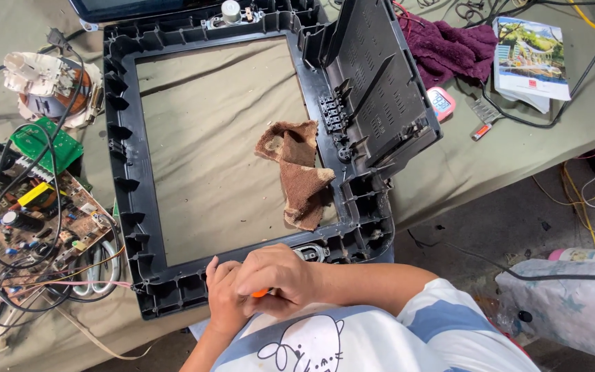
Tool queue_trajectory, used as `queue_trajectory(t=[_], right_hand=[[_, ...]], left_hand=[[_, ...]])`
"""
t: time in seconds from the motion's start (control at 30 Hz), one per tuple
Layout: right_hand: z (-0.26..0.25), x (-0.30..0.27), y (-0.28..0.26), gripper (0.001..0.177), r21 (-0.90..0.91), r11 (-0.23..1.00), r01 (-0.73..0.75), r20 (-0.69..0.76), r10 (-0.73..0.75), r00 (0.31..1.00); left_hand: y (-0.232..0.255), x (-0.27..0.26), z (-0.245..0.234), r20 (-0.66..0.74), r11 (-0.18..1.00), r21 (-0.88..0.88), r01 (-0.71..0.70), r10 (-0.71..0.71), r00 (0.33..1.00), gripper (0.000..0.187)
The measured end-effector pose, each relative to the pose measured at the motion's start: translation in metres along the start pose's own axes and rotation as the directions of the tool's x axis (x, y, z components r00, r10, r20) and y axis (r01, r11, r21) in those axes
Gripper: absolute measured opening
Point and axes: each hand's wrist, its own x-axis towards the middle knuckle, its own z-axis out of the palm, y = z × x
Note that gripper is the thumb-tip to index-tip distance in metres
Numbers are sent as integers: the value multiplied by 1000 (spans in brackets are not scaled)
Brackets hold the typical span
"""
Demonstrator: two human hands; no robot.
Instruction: Repairing and cleaning the internal components of an electronic appliance frame
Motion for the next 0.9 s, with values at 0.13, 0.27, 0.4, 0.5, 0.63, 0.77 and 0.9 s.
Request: queue_trajectory(t=[0.13, 0.27, 0.4, 0.5, 0.63, 0.77, 0.9], right_hand=[[-14, 3, -5, 38, 54, 998, -43, 138, 35, 990], [-16, 12, -9, 25, 14, 998, -65, 129, 63, 990], [-17, 11, -6, 21, -28, 997, -67, 69, 69, 995], [-11, 10, -6, 16, 29, 997, -76, 76, 74, 994], [-7, 12, -6, 14, 69, 994, -84, 106, 76, 991], [-8, 13, -6, 16, 68, 994, -80, 91, 74, 993], [-12, 21, -11, 9, 9, 998, -58, 67, 58, 996]], left_hand=[[0, 0, 3, -17, 999, 40, 12, -11, 1000, 11], [-6, -5, 6, -9, 1000, 18, 5, -5, 1000, 13], [-7, -5, 7, -25, 997, 33, -72, 73, 997, 16], [-14, -12, 13, -14, 994, 81, -71, 72, 997, 8], [-10, -9, 12, -36, 998, 26, -56, 57, 998, 8], [-2, 0, 7, -76, 999, 15, -51, 52, 996, 7], [4, 7, 1, -63, 998, -31, -48, 46, 997, 13]])
